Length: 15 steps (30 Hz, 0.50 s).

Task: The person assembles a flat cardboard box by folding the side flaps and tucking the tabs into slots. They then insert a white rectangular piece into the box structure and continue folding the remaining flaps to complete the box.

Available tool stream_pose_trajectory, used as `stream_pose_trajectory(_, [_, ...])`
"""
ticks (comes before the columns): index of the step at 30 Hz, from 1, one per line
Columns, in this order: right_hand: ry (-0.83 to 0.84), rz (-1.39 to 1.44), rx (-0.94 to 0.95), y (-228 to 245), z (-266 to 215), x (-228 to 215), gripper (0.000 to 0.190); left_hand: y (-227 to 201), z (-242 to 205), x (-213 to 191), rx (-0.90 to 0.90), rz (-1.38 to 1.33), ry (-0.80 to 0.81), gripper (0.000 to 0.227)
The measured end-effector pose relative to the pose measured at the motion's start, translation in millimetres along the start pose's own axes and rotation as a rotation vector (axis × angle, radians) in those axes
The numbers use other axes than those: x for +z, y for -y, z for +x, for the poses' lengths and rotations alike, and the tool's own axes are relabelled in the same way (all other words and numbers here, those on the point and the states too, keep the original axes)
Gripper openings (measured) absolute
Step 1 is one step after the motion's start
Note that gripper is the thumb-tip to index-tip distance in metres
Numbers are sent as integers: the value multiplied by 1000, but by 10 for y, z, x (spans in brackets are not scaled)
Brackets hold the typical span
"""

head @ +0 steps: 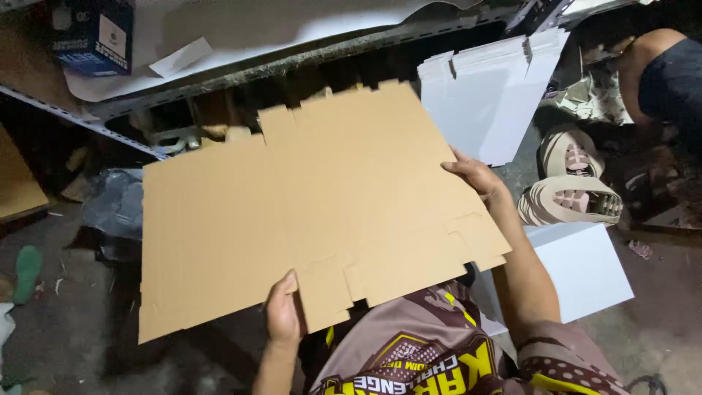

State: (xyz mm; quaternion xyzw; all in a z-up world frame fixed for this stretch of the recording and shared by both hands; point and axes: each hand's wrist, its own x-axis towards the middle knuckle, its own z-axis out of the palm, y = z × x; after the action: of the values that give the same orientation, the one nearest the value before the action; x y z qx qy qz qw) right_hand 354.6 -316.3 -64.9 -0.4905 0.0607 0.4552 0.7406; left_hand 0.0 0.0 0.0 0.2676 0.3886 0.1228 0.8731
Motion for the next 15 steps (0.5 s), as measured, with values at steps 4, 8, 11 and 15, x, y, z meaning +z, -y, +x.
stream_pose_trajectory(4, [-76, -39, -128, 1, -134, 159, 80, -296, 417, -116, 11, 126, -30, 37])
stream_pose_trajectory(8, [-138, -38, -250, -275, -211, 12, 69, -730, 1460, -172, 104, 559, -87, 42])
stream_pose_trajectory(11, [-30, 49, -287, -419, -316, 32, 56, -1030, 2314, 74, 90, 650, 30, 42])
stream_pose_trajectory(15, [-47, 165, -289, -700, -292, -13, 52, -1516, 2521, 1143, 250, 354, 379, 37])
